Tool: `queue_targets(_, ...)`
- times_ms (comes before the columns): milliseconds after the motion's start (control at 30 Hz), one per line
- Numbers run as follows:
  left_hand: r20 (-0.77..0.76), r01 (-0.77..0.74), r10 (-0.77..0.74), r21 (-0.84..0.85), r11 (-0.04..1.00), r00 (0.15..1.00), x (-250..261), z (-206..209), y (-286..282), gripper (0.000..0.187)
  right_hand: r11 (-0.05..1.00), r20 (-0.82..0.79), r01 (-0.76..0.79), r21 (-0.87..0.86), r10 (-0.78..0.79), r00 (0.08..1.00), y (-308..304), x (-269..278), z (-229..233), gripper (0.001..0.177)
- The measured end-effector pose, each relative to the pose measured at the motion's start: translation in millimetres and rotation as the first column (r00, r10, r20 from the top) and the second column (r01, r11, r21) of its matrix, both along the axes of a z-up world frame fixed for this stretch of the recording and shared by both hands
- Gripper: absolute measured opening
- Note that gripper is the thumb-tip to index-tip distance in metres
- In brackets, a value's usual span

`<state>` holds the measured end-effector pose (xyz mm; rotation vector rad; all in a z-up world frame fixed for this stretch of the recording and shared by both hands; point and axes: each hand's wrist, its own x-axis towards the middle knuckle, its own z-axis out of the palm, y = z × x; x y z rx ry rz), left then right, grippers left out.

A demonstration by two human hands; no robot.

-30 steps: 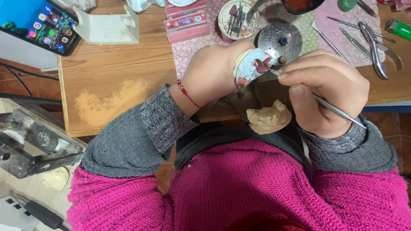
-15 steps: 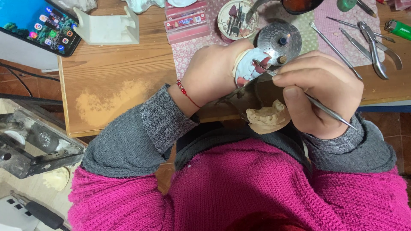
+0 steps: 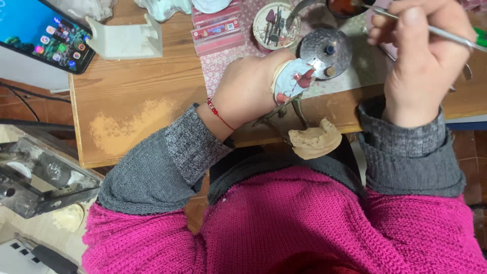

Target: Repairing and shaping a dental prosthetic on a model using a specialized sculpting tool.

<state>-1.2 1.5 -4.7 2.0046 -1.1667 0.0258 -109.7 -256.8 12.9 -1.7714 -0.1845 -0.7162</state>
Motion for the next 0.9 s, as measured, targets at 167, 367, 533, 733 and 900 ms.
queue_targets(167,-0.023,0.0,0.001,0.022,1.0,1.0,0.0,-2.3,-0.7,0.041,0.995,-0.073,-0.064,0.081,0.07,0.995,-9.3,7.2,-13.2,0.028)
queue_targets(367,-0.013,0.0,0.0,0.03,1.0,1.0,1.3,-3.8,-0.8,0.041,0.991,-0.076,-0.077,0.109,0.086,0.993,-9.9,8.1,-14.7,0.029)
queue_targets(533,-0.018,0.014,-0.014,0.012,1.0,1.0,2.0,-3.0,-0.5,0.044,0.992,-0.022,-0.09,0.085,0.092,0.996,2.4,0.2,-3.6,0.031)
queue_targets(733,-0.033,-0.001,0.003,0.054,0.999,0.999,0.8,0.9,0.2,0.048,0.978,0.035,-0.205,-0.026,0.206,0.978,41.1,-17.5,33.6,0.036)
queue_targets(900,-0.028,0.002,-0.001,0.034,0.999,1.0,1.0,0.4,-0.2,0.043,0.893,-0.037,-0.177,-0.413,0.178,0.983,54.3,-21.9,56.9,0.024)
